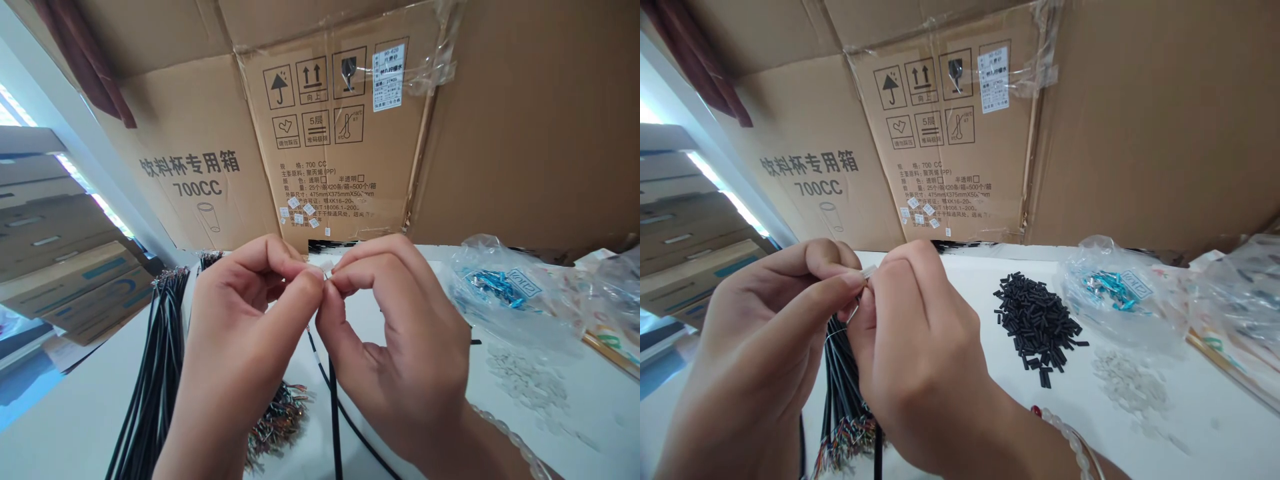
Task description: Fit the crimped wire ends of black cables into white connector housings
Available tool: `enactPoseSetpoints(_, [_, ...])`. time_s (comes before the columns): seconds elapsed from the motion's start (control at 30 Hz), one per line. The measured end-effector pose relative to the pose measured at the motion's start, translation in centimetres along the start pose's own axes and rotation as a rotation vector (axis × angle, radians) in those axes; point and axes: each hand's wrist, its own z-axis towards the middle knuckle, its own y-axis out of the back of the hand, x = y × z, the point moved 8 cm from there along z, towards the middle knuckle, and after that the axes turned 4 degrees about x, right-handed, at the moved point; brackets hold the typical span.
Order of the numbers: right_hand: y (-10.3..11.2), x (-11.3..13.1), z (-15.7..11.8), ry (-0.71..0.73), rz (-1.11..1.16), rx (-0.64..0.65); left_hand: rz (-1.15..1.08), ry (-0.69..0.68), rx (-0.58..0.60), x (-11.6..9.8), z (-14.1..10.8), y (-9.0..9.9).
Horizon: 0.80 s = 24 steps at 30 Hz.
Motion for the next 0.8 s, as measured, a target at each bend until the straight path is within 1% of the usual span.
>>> enactPoseSetpoints(0.1, [-0.18,-0.04,-0.27,-0.023,-0.033,0.019,0.039,0.020,0.005,-0.30,-0.07,-0.15])
enactPoseSetpoints(0.23, [-0.12,-0.04,-0.45,-0.026,-0.052,0.015,0.039,0.050,-0.046,-0.82,-0.46,-0.29])
enactPoseSetpoints(0.3, [-0.07,0.04,-0.45,-0.009,-0.069,0.010,0.000,0.067,-0.053,-0.80,-0.51,-0.45])
enactPoseSetpoints(0.4, [-0.03,0.12,-0.50,0.016,-0.110,0.002,-0.033,0.079,-0.034,-0.57,-0.31,-0.66])
enactPoseSetpoints(0.53, [0.12,0.28,-0.68,0.048,-0.151,-0.019,-0.039,0.056,-0.027,-0.36,0.01,-0.45])
enactPoseSetpoints(0.67, [0.25,0.60,-0.81,0.087,-0.170,-0.022,-0.078,0.072,-0.006,-0.14,0.19,-0.46])
enactPoseSetpoints(0.8, [0.11,0.89,-0.87,0.120,-0.219,-0.022,-0.081,0.085,-0.033,-0.04,0.12,-0.36])
